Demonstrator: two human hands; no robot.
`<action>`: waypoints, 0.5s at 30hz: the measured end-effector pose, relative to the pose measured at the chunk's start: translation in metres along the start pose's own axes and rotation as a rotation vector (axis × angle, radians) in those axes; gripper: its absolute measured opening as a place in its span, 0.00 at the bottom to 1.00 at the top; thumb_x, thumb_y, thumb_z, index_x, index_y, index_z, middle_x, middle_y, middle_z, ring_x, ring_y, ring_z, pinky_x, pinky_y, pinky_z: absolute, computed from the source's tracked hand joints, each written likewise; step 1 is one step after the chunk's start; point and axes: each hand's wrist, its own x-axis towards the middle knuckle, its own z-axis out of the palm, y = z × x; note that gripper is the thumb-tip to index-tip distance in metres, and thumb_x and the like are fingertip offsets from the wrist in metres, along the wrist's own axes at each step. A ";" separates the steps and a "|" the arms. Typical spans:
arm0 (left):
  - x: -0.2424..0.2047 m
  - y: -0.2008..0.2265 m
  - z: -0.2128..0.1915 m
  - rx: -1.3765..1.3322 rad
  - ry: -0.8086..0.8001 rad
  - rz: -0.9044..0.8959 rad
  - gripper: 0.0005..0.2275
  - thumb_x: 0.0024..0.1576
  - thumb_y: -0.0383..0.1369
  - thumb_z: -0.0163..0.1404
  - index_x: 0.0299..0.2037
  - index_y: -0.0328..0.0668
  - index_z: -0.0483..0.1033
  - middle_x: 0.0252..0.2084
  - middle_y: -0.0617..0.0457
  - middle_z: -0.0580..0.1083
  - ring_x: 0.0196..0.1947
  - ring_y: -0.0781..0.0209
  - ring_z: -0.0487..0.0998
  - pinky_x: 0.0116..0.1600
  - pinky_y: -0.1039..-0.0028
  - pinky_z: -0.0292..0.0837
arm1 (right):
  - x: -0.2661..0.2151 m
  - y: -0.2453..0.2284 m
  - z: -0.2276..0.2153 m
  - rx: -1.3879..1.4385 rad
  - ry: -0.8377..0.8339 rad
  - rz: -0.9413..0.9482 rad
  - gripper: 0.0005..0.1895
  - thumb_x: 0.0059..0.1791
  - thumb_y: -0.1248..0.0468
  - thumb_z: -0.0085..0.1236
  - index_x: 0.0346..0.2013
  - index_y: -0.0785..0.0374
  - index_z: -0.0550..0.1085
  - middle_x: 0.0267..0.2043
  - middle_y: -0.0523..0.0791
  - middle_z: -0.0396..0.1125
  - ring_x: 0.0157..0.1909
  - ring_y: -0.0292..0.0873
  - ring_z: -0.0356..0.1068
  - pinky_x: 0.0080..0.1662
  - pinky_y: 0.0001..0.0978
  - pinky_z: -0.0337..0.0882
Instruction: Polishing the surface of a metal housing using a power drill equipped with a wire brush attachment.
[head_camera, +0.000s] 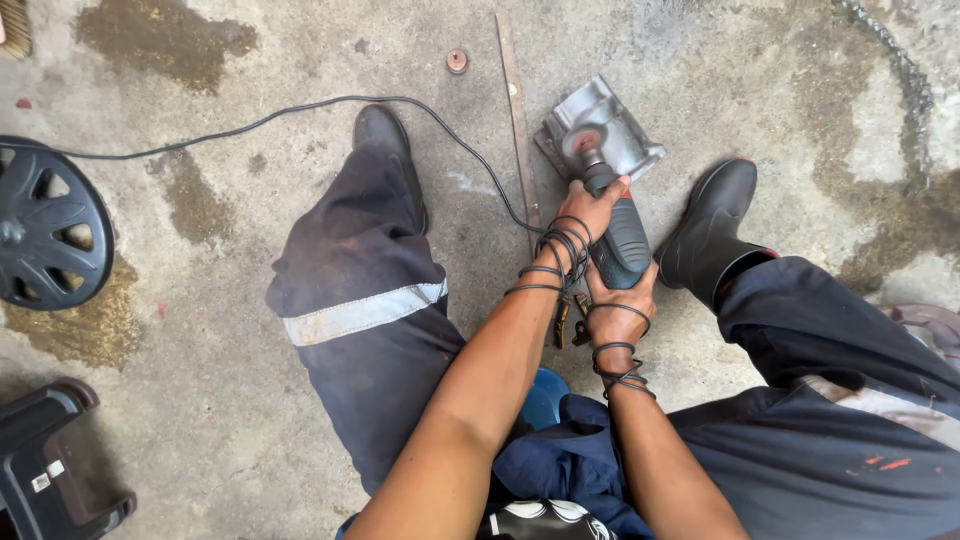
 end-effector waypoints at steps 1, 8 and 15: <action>0.003 -0.005 -0.001 -0.009 0.017 -0.015 0.42 0.49 0.69 0.40 0.61 0.39 0.61 0.63 0.36 0.70 0.68 0.43 0.67 0.71 0.59 0.62 | -0.002 -0.001 0.002 -0.014 -0.016 0.003 0.40 0.40 0.36 0.70 0.58 0.46 0.64 0.40 0.62 0.73 0.49 0.70 0.72 0.52 0.61 0.71; 0.007 -0.028 -0.021 -0.023 0.049 -0.077 0.41 0.51 0.67 0.39 0.61 0.36 0.63 0.63 0.36 0.70 0.68 0.44 0.68 0.71 0.59 0.62 | -0.014 -0.014 0.013 -0.031 -0.120 -0.017 0.39 0.41 0.39 0.69 0.57 0.51 0.64 0.41 0.64 0.72 0.50 0.71 0.72 0.53 0.62 0.70; 0.034 -0.053 -0.015 -0.056 0.056 -0.118 0.43 0.52 0.67 0.40 0.63 0.32 0.64 0.65 0.35 0.69 0.70 0.45 0.65 0.73 0.60 0.59 | -0.010 -0.018 0.016 -0.067 -0.180 -0.003 0.40 0.41 0.36 0.68 0.58 0.51 0.64 0.40 0.66 0.72 0.51 0.72 0.72 0.55 0.61 0.70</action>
